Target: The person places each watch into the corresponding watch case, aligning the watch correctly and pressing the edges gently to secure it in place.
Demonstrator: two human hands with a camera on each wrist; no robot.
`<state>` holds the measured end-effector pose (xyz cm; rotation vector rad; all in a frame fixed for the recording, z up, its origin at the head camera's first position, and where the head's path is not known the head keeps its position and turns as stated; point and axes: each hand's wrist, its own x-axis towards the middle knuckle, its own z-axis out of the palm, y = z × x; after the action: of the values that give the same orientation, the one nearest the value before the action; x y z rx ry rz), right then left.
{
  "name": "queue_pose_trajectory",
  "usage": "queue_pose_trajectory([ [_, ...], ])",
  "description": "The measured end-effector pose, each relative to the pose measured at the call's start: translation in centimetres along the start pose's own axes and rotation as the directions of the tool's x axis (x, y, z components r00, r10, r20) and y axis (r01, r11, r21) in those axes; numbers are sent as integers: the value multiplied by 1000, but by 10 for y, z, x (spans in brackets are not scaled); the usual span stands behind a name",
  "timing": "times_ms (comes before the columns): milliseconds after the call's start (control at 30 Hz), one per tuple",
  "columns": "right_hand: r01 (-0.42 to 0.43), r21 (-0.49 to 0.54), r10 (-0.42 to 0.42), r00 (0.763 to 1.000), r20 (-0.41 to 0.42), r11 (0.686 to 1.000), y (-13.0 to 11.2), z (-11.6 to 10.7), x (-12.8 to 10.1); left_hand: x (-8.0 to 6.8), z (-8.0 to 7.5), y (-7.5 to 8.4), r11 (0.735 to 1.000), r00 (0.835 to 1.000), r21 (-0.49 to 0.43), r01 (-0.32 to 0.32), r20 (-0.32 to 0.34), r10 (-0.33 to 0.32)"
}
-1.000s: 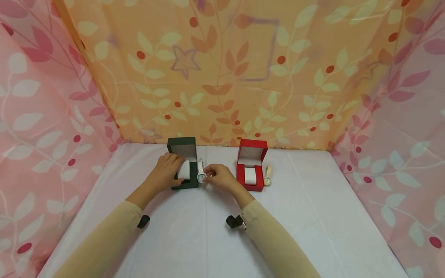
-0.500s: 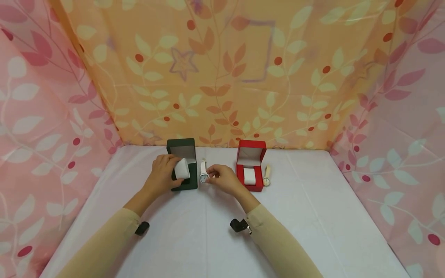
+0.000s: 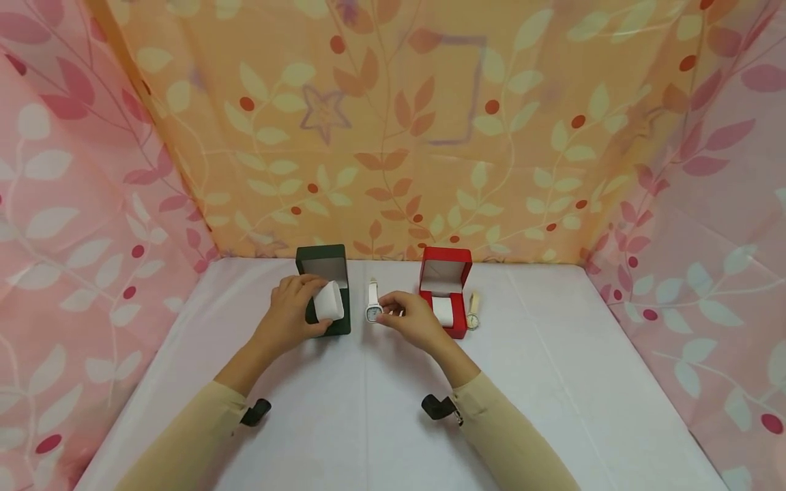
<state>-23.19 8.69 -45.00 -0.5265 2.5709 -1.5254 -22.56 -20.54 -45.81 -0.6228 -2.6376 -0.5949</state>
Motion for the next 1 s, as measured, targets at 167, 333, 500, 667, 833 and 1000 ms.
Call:
queue_pose_trajectory([
  [167, 18, 13, -18, 999, -27, 1000, -7, -7, -12, -4, -4, 13, 999, 1000, -20, -29, -8, 28],
  [333, 39, 20, -38, 998, -59, 999, -6, -12, -21, -7, -9, 26, 999, 1000, -42, -27, -6, 27],
  [500, 57, 41, -54, 995, -83, 998, -2, -19, -33, -10, -11, 35, 996, 999, -81, -31, -27, 29],
  [667, 42, 60, -36, 995, -94, 997, -1, -26, -46, -14, -13, 41, 991, 997, -119, -60, -49, 55],
  [833, 43, 92, -33, 994, -99, 995, 1, -33, -57, -19, -9, 45, 989, 997, -136, -62, -44, 56],
  [1000, 39, 101, -29, 995, -98, 994, 1, -40, -65, -22, -6, 54, 989, 996, -122, -85, -22, 83],
])
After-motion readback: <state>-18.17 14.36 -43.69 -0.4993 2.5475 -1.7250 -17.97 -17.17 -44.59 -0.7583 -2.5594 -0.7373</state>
